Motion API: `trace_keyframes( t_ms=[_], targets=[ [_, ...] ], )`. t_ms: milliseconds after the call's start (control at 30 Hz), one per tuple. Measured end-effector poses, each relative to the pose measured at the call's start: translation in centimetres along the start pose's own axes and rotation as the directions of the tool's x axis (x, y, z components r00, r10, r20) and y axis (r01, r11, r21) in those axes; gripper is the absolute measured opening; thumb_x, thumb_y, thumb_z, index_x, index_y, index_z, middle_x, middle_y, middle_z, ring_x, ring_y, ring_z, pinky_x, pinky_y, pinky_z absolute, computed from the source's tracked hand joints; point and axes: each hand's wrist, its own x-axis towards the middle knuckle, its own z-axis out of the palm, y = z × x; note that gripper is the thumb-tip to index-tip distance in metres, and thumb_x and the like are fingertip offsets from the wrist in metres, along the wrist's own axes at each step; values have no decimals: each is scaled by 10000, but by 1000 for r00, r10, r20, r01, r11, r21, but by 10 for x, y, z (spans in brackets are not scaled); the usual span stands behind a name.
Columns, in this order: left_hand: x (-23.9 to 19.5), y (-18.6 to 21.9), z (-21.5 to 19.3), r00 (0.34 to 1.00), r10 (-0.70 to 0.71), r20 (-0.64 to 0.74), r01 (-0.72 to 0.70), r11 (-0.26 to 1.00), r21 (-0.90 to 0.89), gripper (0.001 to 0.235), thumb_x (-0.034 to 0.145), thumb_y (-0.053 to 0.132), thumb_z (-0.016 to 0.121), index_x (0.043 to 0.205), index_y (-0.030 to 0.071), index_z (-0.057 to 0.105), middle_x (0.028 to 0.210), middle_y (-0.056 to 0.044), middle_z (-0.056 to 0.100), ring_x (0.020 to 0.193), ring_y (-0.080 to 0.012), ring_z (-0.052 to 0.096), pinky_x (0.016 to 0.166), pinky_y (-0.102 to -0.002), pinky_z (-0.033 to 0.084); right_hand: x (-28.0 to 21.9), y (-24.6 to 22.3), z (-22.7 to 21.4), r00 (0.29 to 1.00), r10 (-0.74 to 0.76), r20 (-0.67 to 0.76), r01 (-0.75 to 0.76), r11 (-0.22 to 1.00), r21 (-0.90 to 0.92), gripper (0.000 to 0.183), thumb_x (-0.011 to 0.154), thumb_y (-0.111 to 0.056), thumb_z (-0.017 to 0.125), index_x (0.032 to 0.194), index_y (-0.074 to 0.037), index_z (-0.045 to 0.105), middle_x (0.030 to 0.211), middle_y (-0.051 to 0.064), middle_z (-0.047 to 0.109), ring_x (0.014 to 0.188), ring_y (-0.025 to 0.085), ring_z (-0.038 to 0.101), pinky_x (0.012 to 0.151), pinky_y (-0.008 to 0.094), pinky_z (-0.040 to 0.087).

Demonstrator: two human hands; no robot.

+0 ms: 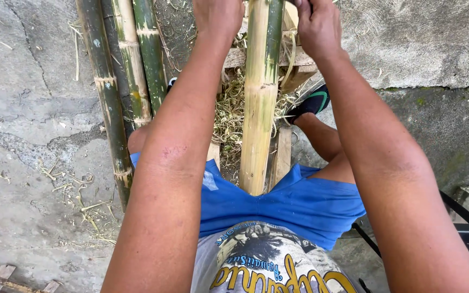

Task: Shave the outer layer or nodes of a bamboo pole using a curved blade or sickle.

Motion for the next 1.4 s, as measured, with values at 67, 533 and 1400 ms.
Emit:
trace_keyframes(
  t_ms=[67, 533, 1400],
  targets=[
    [-15, 0, 4, 1000, 3, -4, -3, 1000, 7, 161, 1088, 205, 617, 1019, 85, 700, 977, -133, 713, 947, -257, 698, 878, -396, 487, -17, -14, -9, 984, 128, 125, -149, 973, 177, 305, 1154, -288, 492, 1073, -50, 664, 769, 65, 613, 584, 206, 536, 530, 415, 410],
    [-150, 4, 3, 992, 81, -97, -99, 975, -199, 210, 982, 258, 669, 815, 135, 636, 799, 0, 572, 711, -166, 481, 703, -386, 346, -136, -49, -31, 964, 178, 197, -227, 937, 266, 266, 1112, -279, 527, 954, -75, 591, 784, 93, 584, 627, 197, 549, 533, 415, 428],
    [-252, -43, 28, 950, 110, 293, -75, 989, -128, 156, 956, 140, 614, 856, 153, 734, 784, -67, 694, 765, -238, 657, 895, -532, 378, -258, -78, -34, 957, 161, 241, -211, 957, 200, 210, 1017, -289, 574, 979, -88, 619, 904, 194, 657, 829, 437, 635, 687, 515, 492]
  ],
)
